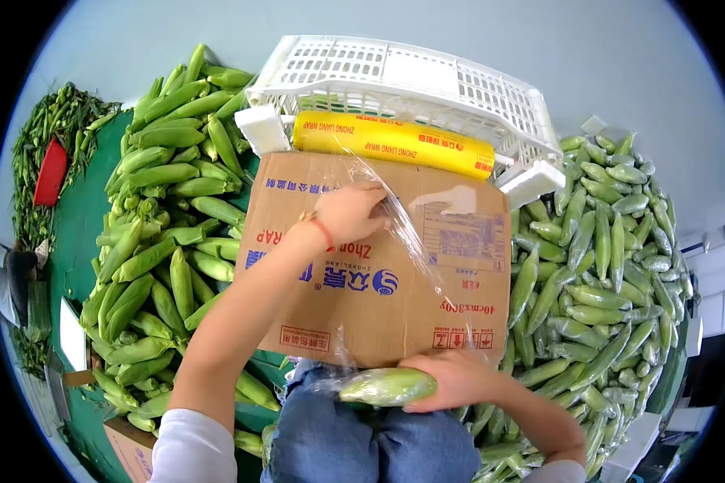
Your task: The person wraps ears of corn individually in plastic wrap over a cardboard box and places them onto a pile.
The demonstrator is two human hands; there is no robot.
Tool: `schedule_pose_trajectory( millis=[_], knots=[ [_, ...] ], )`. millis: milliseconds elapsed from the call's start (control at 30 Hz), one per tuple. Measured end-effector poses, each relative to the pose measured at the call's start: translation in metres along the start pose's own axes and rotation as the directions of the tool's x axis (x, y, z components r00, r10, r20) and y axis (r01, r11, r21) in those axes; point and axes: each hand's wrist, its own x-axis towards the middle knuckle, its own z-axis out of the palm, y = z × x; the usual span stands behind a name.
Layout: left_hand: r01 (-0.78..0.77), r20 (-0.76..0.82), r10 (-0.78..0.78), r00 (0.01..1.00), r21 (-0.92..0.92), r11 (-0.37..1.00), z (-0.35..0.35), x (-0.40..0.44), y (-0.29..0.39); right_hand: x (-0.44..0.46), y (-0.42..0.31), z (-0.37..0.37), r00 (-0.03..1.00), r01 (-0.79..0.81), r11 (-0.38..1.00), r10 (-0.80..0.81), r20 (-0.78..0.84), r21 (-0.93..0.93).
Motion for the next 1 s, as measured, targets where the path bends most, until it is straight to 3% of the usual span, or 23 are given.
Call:
schedule_pose_trajectory(
  millis=[100,133,167,233,267,300,333,367,400,500,533,567,600,633,667,733,767,833,867,900,933,967,1000],
  knots=[
    [-0.134,-0.439,0.027,0.898,-0.214,0.968,0.003,-0.047,0.033,-0.020,0.020,0.024,0.928,-0.061,0.846,0.243,-0.282,0.529],
    [-0.233,-0.420,0.127,0.899,-0.213,0.949,0.007,-0.068,0.058,-0.023,0.024,0.031,0.853,-0.038,0.697,0.396,-0.340,0.716],
    [-0.327,-0.400,0.222,0.889,-0.218,0.919,0.014,-0.083,0.078,-0.019,0.005,0.009,0.851,-0.047,0.246,0.518,-0.091,0.968],
    [-0.396,-0.370,0.246,0.896,-0.414,0.820,0.039,-0.085,0.087,-0.005,-0.003,-0.004,0.959,-0.121,-0.085,0.248,0.139,0.989],
    [-0.319,-0.331,0.054,0.942,-0.836,0.446,0.050,-0.085,0.090,0.008,-0.006,-0.002,0.988,-0.143,-0.308,0.014,0.154,0.941],
    [-0.294,-0.278,-0.141,0.950,-0.949,-0.111,0.060,-0.084,0.093,0.025,-0.009,0.008,0.973,-0.199,-0.516,-0.209,0.103,0.833],
    [-0.220,-0.197,-0.100,0.975,-0.912,-0.347,0.049,-0.086,0.090,0.054,-0.007,0.030,0.849,-0.237,-0.580,-0.513,-0.123,0.779],
    [-0.126,-0.121,-0.046,0.992,-0.817,-0.563,0.039,-0.086,0.090,0.076,-0.006,0.049,0.601,-0.297,-0.619,-0.713,-0.362,0.727],
    [-0.166,-0.141,-0.088,0.986,-0.827,-0.537,0.030,-0.082,0.094,0.076,-0.013,0.054,0.689,-0.284,-0.664,-0.643,-0.334,0.692],
    [0.060,0.102,-0.339,0.935,-0.990,-0.131,0.012,-0.080,0.072,0.053,-0.021,0.030,0.987,-0.132,-0.484,-0.143,0.071,0.865],
    [0.060,0.081,-0.434,0.897,-0.996,-0.062,0.016,-0.082,0.066,0.048,-0.011,0.023,0.998,-0.056,-0.201,-0.007,0.056,0.978],
    [0.054,0.043,-0.516,0.856,-0.998,0.007,0.022,-0.081,0.061,0.046,-0.005,0.013,0.984,-0.016,0.407,0.167,-0.058,0.913],
    [0.059,0.009,-0.592,0.806,-0.996,0.064,0.029,-0.084,0.058,0.043,0.000,0.009,0.924,0.045,0.735,0.226,-0.307,0.676],
    [0.004,-0.022,-0.639,0.769,-0.999,0.039,0.036,-0.088,0.055,0.037,0.003,0.007,0.823,-0.012,0.944,0.196,-0.533,0.329],
    [-0.044,-0.035,-0.667,0.744,-0.999,0.003,0.044,-0.090,0.051,0.030,0.004,0.001,0.753,-0.027,0.994,0.093,-0.652,0.110],
    [0.020,0.162,-0.565,0.809,-0.968,-0.249,0.048,-0.094,0.046,0.019,0.000,-0.013,0.548,-0.047,0.973,-0.162,-0.820,-0.224],
    [0.127,0.210,-0.482,0.851,-0.972,-0.199,0.040,-0.095,0.065,0.015,-0.003,-0.020,0.403,-0.018,0.938,-0.311,-0.861,-0.347],
    [0.328,0.456,-0.469,0.756,-0.885,-0.331,0.046,-0.117,0.092,0.018,-0.008,-0.047,-0.001,0.338,0.839,-0.452,-0.892,-0.425],
    [0.483,0.566,-0.380,0.732,-0.824,-0.296,0.059,-0.139,0.072,0.008,-0.013,-0.048,0.121,0.568,0.817,-0.208,-0.971,-0.105],
    [0.466,0.698,-0.525,0.486,-0.716,-0.520,0.069,-0.151,0.082,0.003,-0.022,-0.042,0.297,0.728,0.644,0.015,-0.955,0.237],
    [0.685,0.649,-0.325,0.688,-0.728,-0.004,0.077,-0.175,0.058,0.000,-0.025,-0.038,0.499,0.778,0.343,0.170,-0.850,0.526],
    [0.650,0.623,-0.225,0.750,-0.756,0.075,0.071,-0.175,0.064,-0.003,-0.018,-0.038,0.488,0.809,0.278,0.176,-0.855,0.519],
    [0.574,0.542,-0.353,0.763,-0.819,-0.015,0.072,-0.175,0.072,-0.006,-0.010,-0.036,0.482,0.833,0.206,0.184,-0.857,0.513]
  ],
)
